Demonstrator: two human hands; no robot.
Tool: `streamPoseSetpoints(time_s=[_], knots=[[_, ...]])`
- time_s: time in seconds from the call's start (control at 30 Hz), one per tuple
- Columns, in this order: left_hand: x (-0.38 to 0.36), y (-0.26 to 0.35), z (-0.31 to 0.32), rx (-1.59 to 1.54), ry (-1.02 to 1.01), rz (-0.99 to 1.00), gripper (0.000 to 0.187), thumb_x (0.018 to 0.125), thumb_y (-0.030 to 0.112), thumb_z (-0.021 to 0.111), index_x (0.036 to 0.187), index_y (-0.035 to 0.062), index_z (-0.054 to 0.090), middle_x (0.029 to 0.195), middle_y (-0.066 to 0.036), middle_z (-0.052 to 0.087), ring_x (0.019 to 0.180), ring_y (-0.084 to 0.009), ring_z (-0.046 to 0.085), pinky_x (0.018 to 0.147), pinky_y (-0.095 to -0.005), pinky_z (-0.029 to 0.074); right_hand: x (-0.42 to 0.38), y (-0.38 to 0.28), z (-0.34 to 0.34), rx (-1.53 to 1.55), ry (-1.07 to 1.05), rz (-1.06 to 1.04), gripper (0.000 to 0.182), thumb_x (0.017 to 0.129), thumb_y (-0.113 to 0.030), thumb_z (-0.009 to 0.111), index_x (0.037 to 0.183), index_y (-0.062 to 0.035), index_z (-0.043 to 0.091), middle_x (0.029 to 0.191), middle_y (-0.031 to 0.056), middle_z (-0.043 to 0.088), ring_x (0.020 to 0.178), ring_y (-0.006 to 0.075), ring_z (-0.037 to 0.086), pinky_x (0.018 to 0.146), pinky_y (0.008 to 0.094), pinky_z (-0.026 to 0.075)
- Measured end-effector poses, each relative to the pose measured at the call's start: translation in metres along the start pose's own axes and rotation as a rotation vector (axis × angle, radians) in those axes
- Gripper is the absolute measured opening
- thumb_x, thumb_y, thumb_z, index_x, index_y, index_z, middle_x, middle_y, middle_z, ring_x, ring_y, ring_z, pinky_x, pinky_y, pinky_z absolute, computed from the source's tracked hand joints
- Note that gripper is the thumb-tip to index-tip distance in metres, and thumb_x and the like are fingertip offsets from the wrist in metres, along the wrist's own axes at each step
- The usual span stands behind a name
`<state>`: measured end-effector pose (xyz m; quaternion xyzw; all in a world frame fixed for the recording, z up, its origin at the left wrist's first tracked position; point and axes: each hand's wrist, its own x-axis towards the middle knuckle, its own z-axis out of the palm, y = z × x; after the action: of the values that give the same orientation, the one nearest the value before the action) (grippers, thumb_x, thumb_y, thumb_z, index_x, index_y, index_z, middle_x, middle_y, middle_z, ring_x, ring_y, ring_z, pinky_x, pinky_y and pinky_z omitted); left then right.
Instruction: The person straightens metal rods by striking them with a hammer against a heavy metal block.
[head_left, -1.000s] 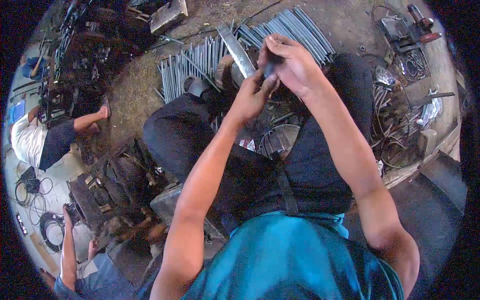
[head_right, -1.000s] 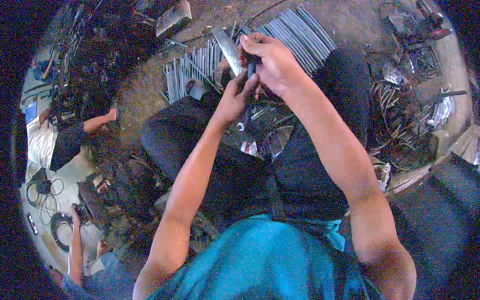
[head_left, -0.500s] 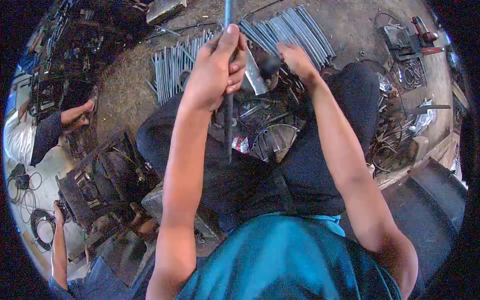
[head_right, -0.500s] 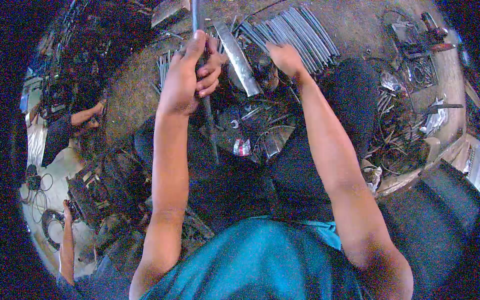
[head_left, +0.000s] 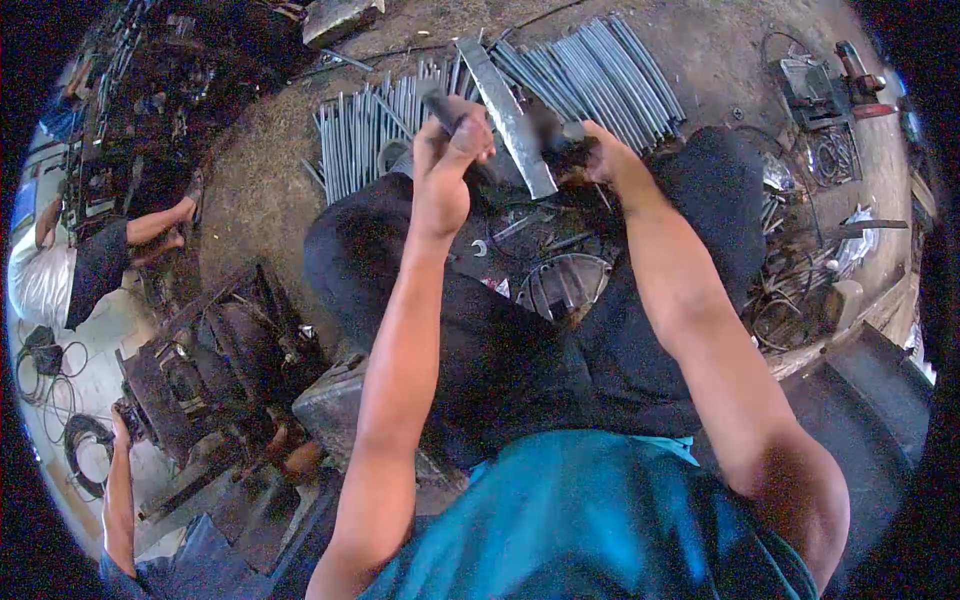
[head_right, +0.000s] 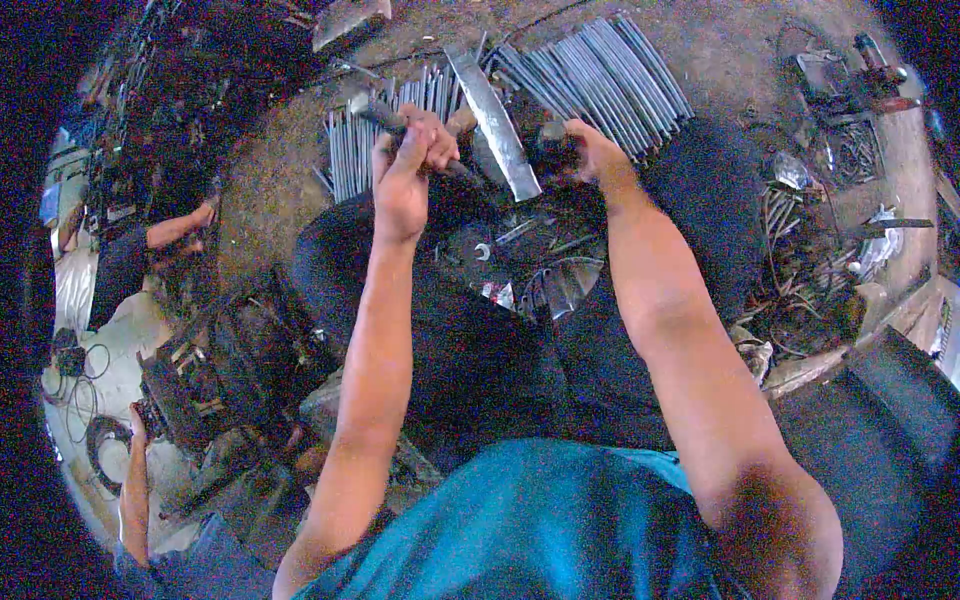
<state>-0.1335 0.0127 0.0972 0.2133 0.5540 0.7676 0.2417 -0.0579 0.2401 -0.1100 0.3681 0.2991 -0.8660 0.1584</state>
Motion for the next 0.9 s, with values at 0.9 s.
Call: streamPoseSetpoints(time_s=[0.9], knots=[[0.003,-0.086,0.005,0.396,0.263,-0.113,0.031,0.091,0.025,0.067,0.073,-0.0003,0.061,0.06,0.0,0.053,0.059,-0.0065,0.044,0.054,-0.0288,0.038,-0.202,-0.036,0.135,-0.396,-0.181,-0.687,0.057,0.073,0.0,0.072,0.122,0.0023,0.042,0.088,0.0119,0.063,0.061,0.0201,0.063,0.051,0.0334,0.053]])
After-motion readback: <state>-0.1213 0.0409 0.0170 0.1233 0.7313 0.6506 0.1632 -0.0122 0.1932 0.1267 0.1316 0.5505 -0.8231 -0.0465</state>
